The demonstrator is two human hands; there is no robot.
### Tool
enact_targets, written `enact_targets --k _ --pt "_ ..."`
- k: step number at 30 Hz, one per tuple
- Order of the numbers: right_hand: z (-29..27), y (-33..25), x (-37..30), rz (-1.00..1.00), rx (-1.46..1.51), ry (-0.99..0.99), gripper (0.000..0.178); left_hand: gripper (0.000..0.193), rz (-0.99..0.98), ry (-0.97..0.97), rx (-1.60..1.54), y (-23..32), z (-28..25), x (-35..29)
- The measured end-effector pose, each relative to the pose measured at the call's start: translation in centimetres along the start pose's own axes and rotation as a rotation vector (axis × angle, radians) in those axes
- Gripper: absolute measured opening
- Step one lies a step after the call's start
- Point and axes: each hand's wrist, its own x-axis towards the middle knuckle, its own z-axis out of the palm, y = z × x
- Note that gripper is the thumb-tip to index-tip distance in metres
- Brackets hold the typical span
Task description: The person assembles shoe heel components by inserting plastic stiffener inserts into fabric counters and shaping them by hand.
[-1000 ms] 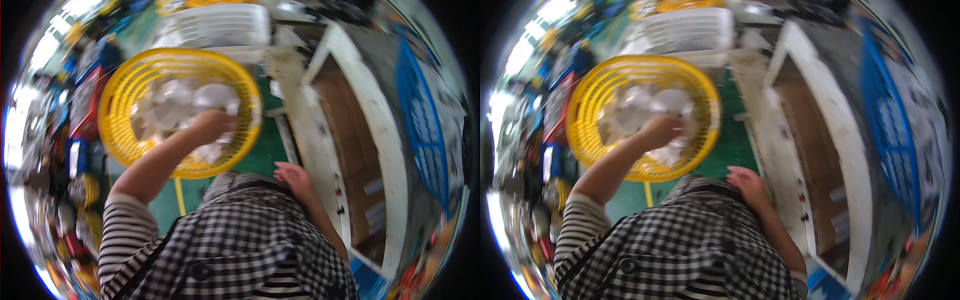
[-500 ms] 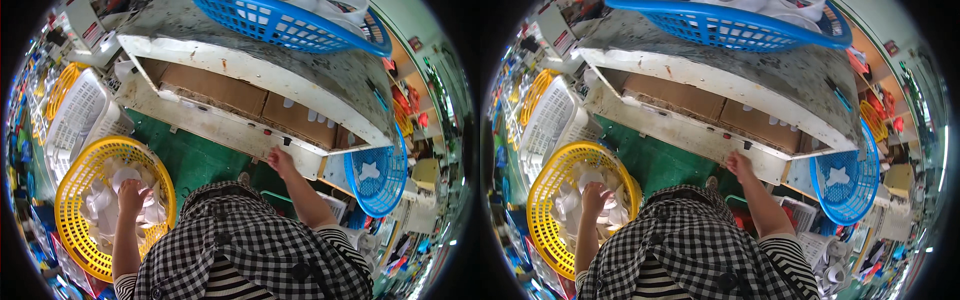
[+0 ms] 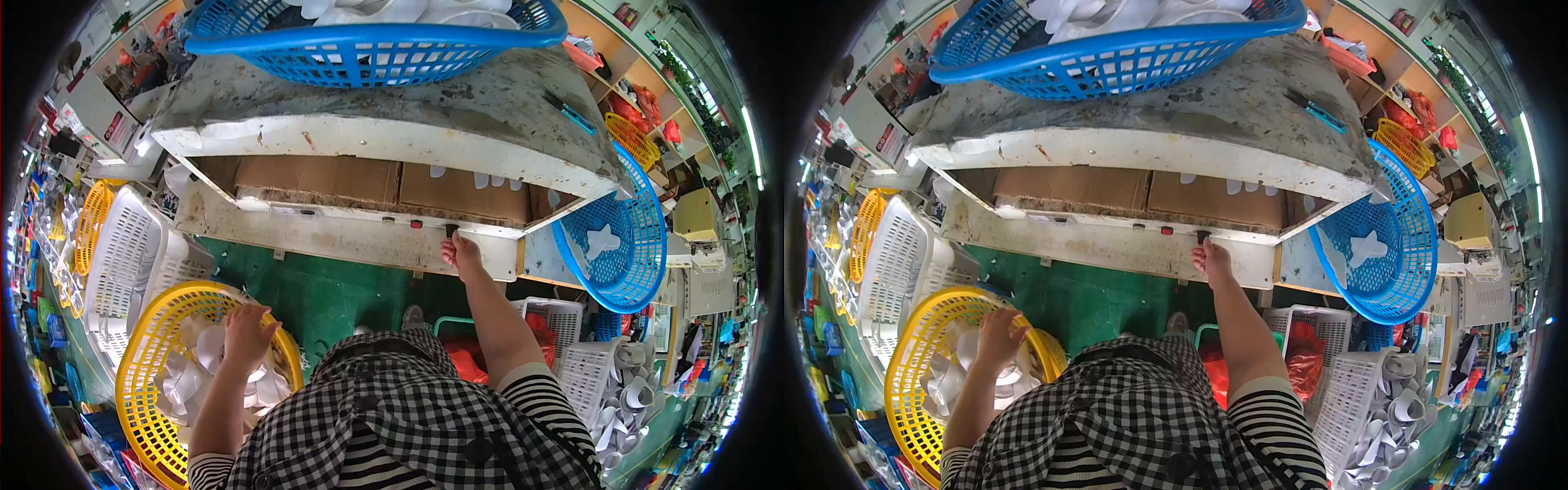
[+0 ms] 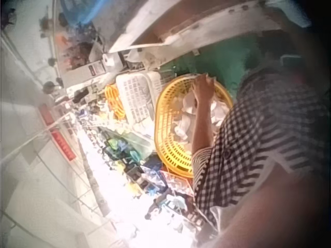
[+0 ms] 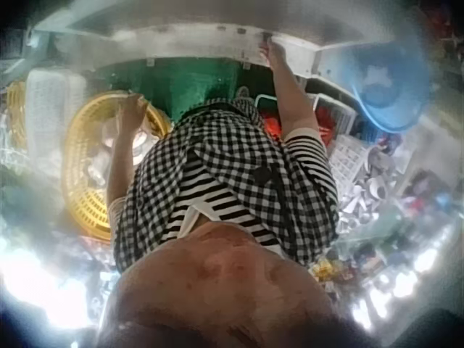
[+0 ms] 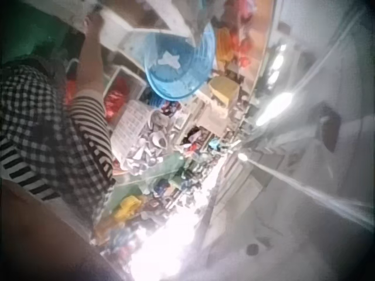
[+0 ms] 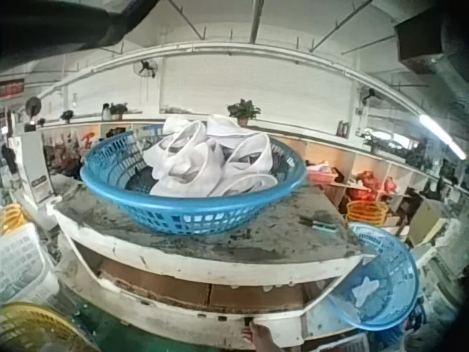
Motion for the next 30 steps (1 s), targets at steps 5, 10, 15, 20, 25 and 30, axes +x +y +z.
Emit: enact_targets --k 5,10,15,20,25,30 --pt "0.6 1.2 0.7 0.05 0.158 0.049 0.031 0.035 0.006 -0.006 -0.041 2.7 -0.3 0.4" --pt "0.4 1.3 2.1 0.25 0.529 -0.046 0.036 0.036 0.051 -0.02 -0.044 5.5 -1.4 1.9" --pt "1.4 -0.5 -0.5 0.26 0.398 -0.15 0.041 0.034 0.165 0.078 0.051 8.5 -3.9 2.7" --pt "0.9 -3.1 -3.1 0.091 -0.229 -0.368 0.046 0.016 0.299 0.16 -0.361 15.2 -12.0 5.4" --pt "1.3 -8.3 -5.3 -0.161 -0.457 -0.544 0.038 0.012 0.707 0.555 -0.265 22.5 -22.5 10.2" --pt "1.5 -10.1 -8.4 -0.241 -0.486 -0.638 0.029 0.023 0.549 0.506 0.12 27.0 -27.1 20.5"
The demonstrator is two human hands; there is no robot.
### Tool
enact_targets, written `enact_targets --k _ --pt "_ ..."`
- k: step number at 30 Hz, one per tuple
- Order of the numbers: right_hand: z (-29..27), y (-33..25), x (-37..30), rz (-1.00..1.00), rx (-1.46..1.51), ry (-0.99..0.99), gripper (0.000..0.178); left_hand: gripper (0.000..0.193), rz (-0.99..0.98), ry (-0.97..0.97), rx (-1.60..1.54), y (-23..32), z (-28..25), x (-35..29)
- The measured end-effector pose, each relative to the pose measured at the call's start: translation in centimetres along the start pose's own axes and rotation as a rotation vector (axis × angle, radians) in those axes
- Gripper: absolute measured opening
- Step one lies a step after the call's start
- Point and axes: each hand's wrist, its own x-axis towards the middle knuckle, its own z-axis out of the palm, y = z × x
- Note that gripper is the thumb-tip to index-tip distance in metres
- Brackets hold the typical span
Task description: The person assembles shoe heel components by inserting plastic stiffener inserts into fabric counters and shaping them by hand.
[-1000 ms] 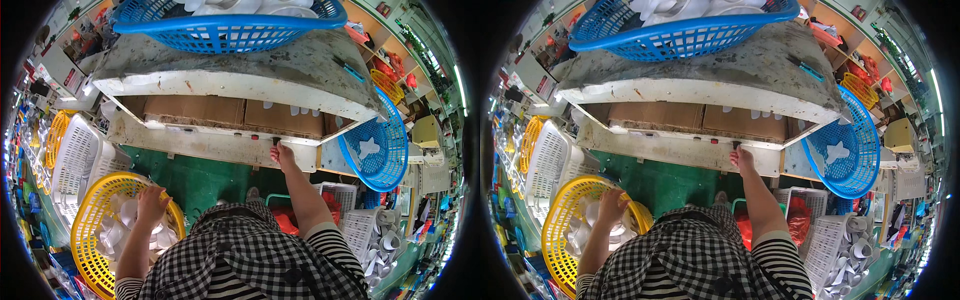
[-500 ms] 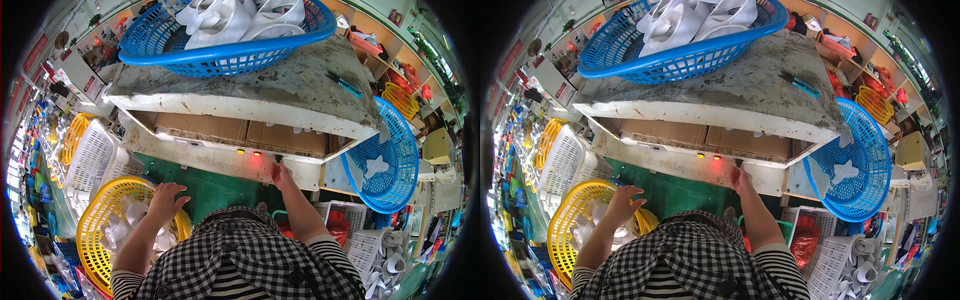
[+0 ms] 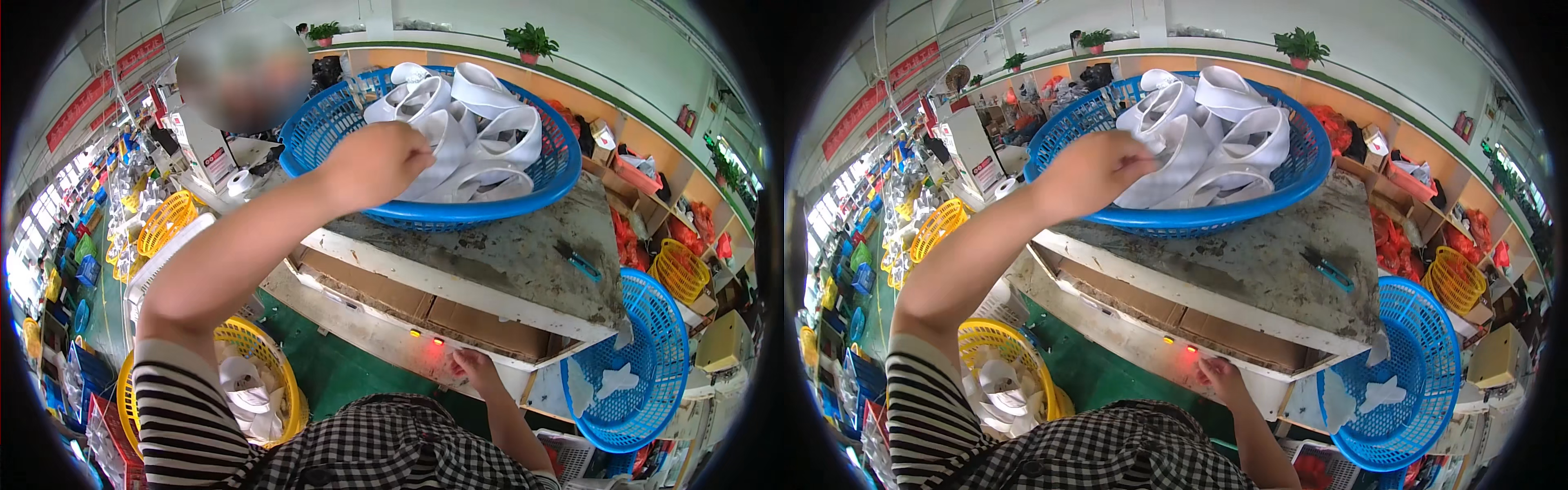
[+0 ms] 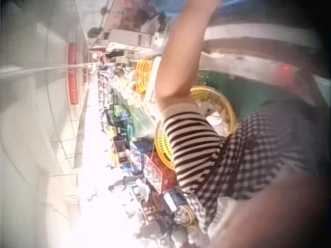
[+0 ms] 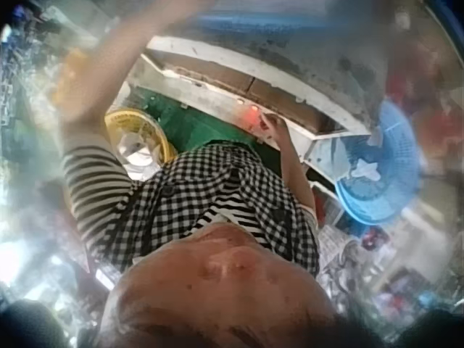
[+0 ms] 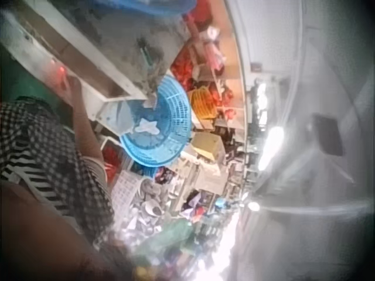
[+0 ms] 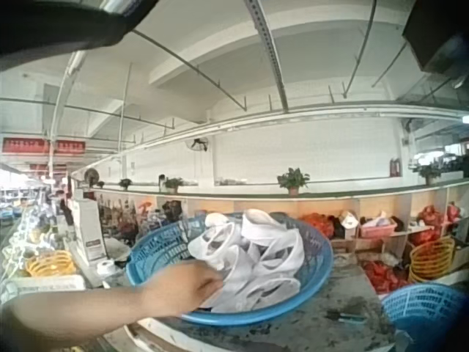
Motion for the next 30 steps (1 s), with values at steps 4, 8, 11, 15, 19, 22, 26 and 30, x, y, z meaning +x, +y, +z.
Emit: enact_targets --k 4,8,11,15,19,22,26,30 --pt "0.6 -3.4 -2.2 -0.066 -0.022 -0.076 0.025 0.055 -0.35 -0.308 -0.235 -2.4 5.3 7.5" --pt "-0.1 -7.6 -4.8 -0.13 0.121 -0.111 0.021 0.061 -0.41 -0.445 -0.528 -2.8 3.9 8.7" --pt "-1.3 -14.0 -7.5 -0.456 -0.14 -0.173 0.016 0.051 -0.32 -0.308 -0.378 -4.0 -1.6 7.9" --pt "-0.9 -22.8 -9.8 -0.884 -0.239 0.027 0.014 0.034 -0.191 -0.189 -0.566 -0.1 -8.9 4.1" --pt "4.8 -28.9 -9.8 -1.308 -0.314 0.222 0.05 0.03 0.175 -0.488 -0.792 3.4 -11.6 -4.5" --pt "7.3 -28.3 -9.6 -1.099 -0.328 -0.215 0.055 0.027 0.258 -0.753 -0.982 3.8 -9.5 -8.8" --pt "10.7 -21.8 -6.7 -0.47 0.168 -0.47 0.029 0.041 -0.296 -0.449 -1.229 0.6 -2.1 -14.9" --pt "12.2 -15.9 -2.1 -0.282 0.48 -0.223 0.028 0.06 -0.739 0.165 -1.208 -1.6 7.3 -21.5"
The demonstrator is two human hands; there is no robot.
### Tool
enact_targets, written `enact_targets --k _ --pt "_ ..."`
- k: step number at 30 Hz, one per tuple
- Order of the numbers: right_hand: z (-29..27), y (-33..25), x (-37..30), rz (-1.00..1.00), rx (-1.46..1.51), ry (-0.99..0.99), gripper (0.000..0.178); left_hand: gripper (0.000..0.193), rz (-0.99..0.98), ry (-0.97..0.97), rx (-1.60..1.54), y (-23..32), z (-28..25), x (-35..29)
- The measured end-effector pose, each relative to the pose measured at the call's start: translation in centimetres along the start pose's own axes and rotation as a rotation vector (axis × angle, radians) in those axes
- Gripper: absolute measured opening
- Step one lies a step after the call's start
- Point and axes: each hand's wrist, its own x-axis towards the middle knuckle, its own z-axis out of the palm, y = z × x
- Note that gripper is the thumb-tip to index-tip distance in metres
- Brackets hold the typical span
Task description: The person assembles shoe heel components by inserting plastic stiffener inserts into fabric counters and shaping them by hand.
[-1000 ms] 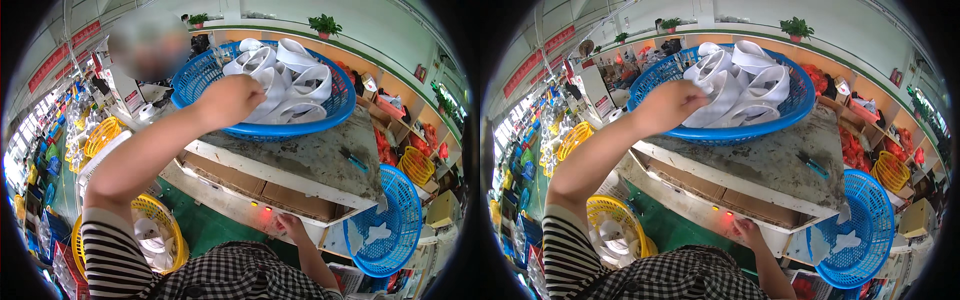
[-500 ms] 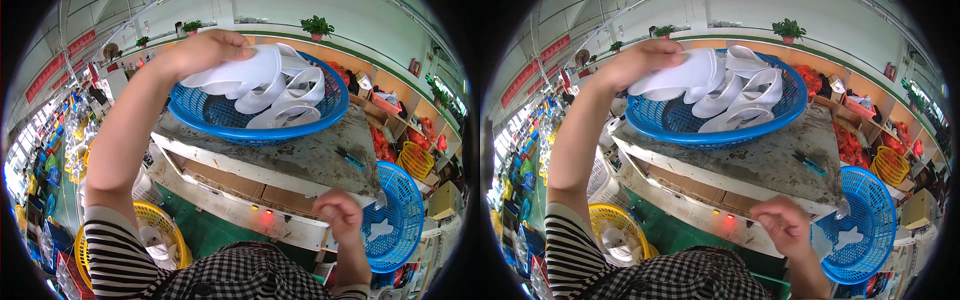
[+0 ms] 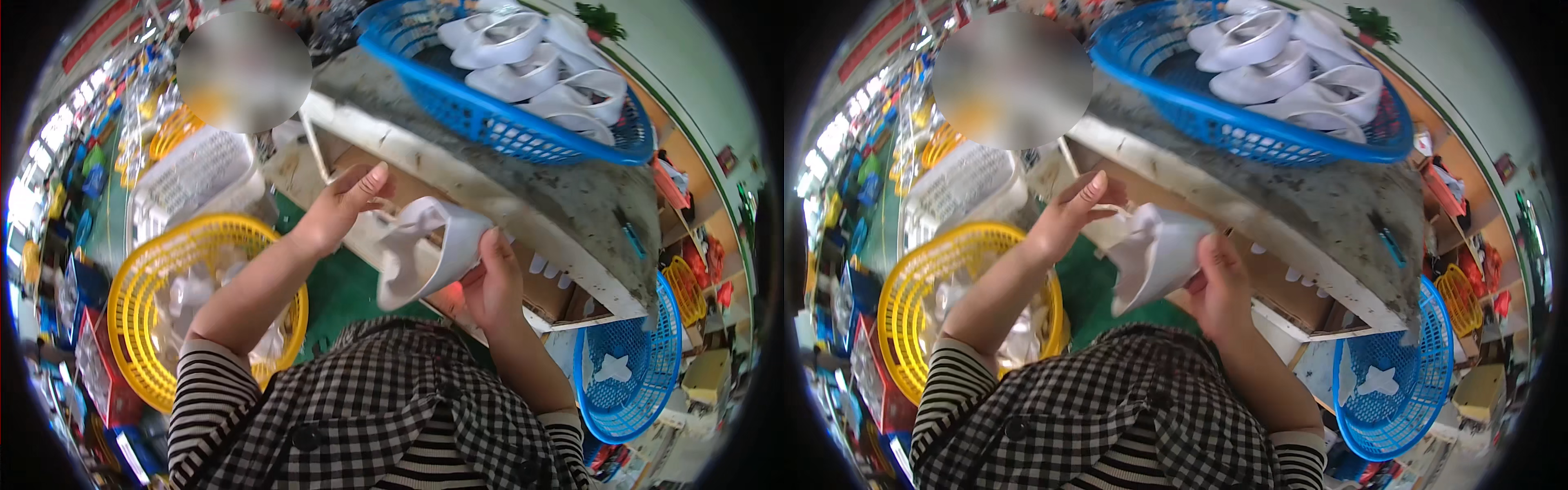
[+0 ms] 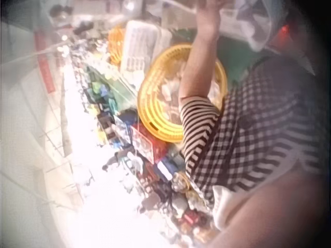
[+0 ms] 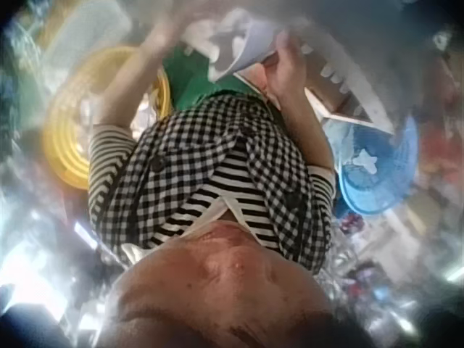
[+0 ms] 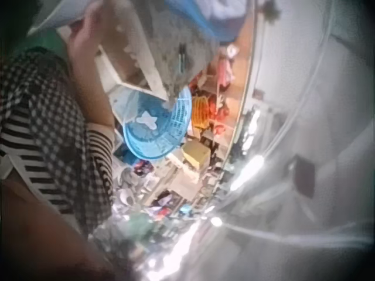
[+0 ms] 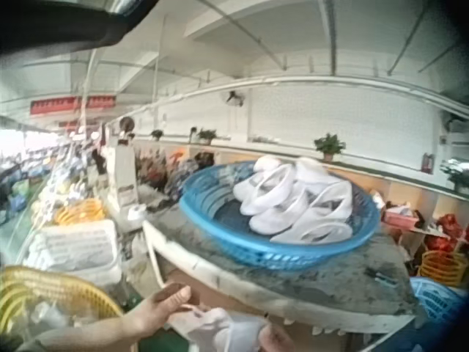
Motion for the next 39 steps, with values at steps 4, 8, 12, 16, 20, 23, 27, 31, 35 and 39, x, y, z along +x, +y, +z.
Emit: enact_targets --k 4,8,12,16,20,23,27,31,35,39 --pt "-1.1 3.0 1.0 -0.041 0.182 0.047 0.027 0.058 -0.301 -0.026 0.026 -6.5 1.3 -3.8" --pt "-1.9 5.6 0.3 -0.003 0.093 0.002 0.026 0.043 -0.391 -0.034 -0.153 -8.2 3.2 -5.2" --pt "-0.7 4.9 0.0 0.03 0.21 0.127 0.034 0.019 -0.279 0.092 -0.342 -11.5 2.0 -7.2" --pt "-3.9 7.3 -1.2 0.108 0.286 0.155 0.042 0.012 -0.42 0.06 -0.269 -13.6 2.3 -8.2" --pt "-5.2 8.8 -2.0 0.085 -0.035 0.331 0.037 0.019 -0.117 0.099 0.311 -13.3 3.3 -8.1" --pt "-7.2 10.6 -2.9 0.058 -0.466 0.143 0.041 0.021 0.048 0.071 0.249 -11.1 4.9 -7.2" --pt "-5.7 10.1 -3.3 0.056 -0.389 0.072 0.044 0.031 -0.374 -0.031 -0.26 -11.5 5.9 -6.9" --pt "-6.3 9.8 -3.8 0.145 -0.414 -0.038 0.042 0.031 -0.477 0.099 -0.167 -10.9 6.7 -7.7" --pt "-7.2 10.8 -3.8 0.009 -0.566 -0.102 0.039 0.026 -0.463 0.005 -0.1 -11.5 6.4 -7.9" --pt "-6.1 9.8 -3.7 -0.037 -0.59 -0.128 0.039 0.024 -0.537 -0.07 -0.452 -10.8 6.3 -8.5"
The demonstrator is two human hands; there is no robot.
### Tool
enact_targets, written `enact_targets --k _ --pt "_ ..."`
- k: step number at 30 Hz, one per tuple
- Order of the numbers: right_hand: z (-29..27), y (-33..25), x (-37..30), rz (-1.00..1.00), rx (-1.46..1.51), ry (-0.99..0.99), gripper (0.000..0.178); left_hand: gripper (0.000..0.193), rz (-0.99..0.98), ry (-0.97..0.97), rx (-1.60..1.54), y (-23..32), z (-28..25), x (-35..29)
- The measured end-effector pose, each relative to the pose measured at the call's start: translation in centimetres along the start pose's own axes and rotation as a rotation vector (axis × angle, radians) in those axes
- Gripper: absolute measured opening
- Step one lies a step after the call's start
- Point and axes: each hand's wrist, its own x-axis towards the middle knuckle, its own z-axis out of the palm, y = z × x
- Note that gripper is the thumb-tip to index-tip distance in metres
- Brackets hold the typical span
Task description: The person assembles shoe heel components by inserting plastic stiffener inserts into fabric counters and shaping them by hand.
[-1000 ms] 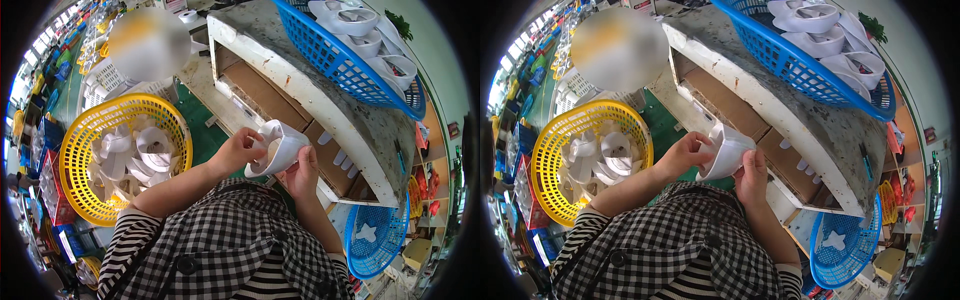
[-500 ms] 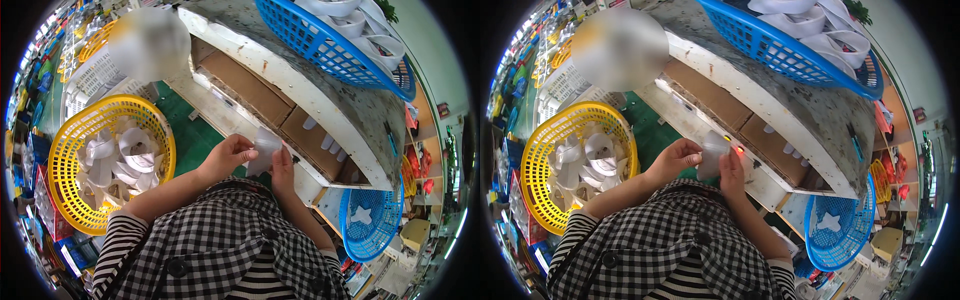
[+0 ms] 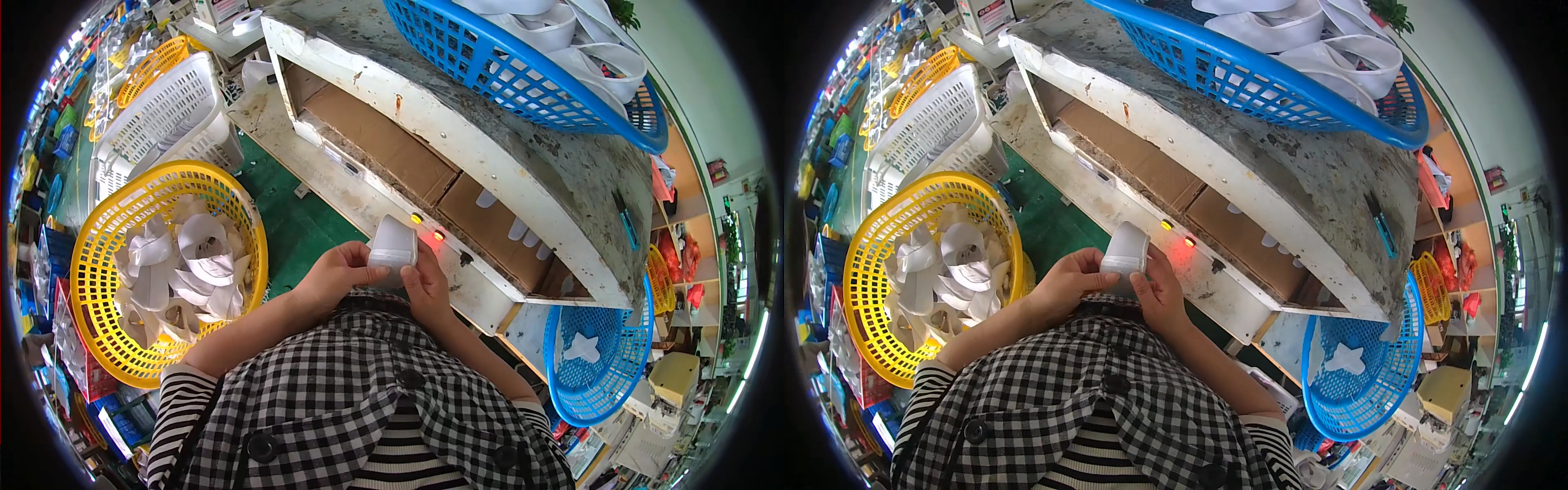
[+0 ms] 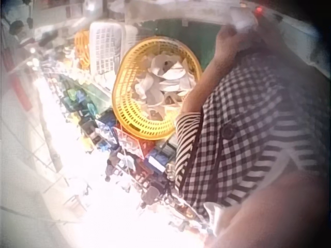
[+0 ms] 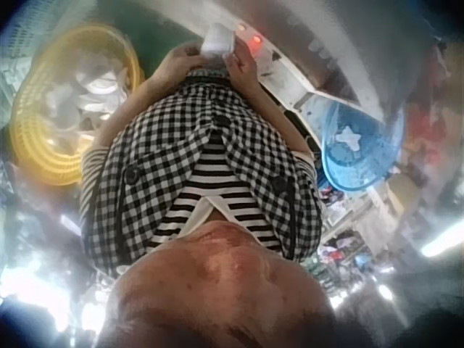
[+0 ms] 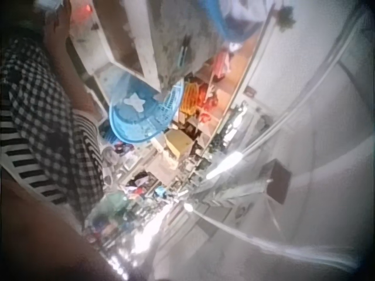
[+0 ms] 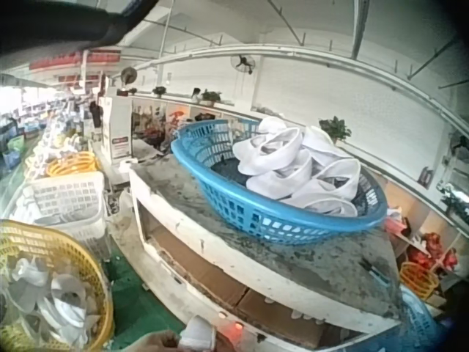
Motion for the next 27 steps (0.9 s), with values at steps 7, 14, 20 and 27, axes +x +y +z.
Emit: enact_targets --k 7,14,20,27 --pt "-2.8 2.4 1.7 -0.042 -0.108 -0.253 0.036 0.019 0.05 0.039 -0.13 0.8 1.0 -0.1" --pt "-17.6 8.5 9.3 0.35 -0.811 0.229 0.025 0.026 0.097 0.131 -0.044 0.7 0.5 0.3" --pt "-19.2 12.7 11.4 -0.305 -1.348 0.473 0.021 0.024 0.163 0.109 0.143 1.4 1.2 2.0" --pt "-22.5 15.3 11.5 -0.172 -1.379 0.253 0.024 0.021 0.069 -0.044 0.411 1.5 2.7 5.8"
